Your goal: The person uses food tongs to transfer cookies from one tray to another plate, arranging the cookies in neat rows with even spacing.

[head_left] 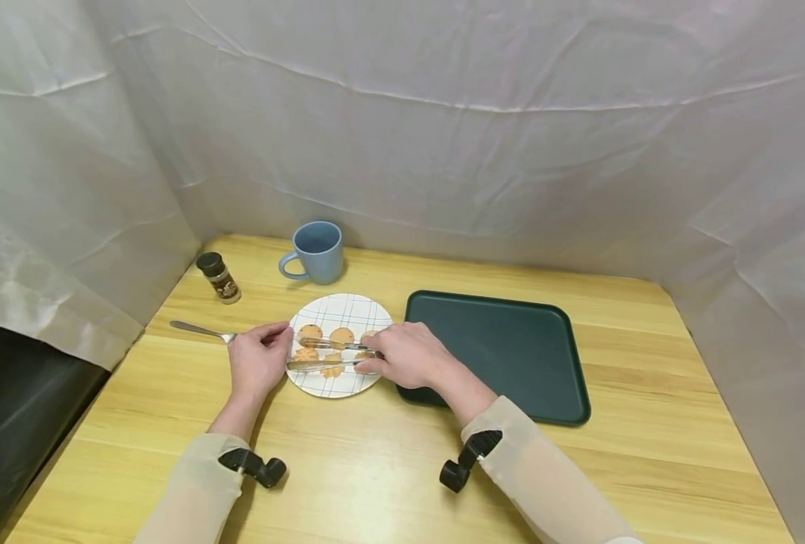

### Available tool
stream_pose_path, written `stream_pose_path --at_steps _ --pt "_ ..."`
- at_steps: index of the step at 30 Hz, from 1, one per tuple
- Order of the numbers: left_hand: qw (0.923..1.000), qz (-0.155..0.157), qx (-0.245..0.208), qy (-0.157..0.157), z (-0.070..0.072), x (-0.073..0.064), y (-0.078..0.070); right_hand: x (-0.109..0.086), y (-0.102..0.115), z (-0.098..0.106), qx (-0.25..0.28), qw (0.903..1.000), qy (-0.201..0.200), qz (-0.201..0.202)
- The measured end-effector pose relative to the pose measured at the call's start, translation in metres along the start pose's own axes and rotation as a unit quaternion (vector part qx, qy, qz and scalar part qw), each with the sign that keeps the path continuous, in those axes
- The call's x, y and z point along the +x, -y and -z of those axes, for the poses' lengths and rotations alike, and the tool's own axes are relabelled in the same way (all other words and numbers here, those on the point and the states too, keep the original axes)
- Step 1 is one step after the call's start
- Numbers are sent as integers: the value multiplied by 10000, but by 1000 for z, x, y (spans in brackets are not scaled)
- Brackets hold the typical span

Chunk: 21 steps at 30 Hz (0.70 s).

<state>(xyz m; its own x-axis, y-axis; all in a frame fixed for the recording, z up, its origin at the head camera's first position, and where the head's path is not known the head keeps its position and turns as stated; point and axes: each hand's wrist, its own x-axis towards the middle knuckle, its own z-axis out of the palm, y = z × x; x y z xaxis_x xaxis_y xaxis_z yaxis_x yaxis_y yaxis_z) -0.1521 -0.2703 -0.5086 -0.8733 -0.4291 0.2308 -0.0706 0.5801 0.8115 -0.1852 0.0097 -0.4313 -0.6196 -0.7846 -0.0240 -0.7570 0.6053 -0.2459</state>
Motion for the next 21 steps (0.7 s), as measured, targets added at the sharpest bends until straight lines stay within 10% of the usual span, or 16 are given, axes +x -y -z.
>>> stream_pose_path --at_steps 21 --pt "10000 4 -34 4 0 1 0 9 0 -5 73 9999 106 -88"
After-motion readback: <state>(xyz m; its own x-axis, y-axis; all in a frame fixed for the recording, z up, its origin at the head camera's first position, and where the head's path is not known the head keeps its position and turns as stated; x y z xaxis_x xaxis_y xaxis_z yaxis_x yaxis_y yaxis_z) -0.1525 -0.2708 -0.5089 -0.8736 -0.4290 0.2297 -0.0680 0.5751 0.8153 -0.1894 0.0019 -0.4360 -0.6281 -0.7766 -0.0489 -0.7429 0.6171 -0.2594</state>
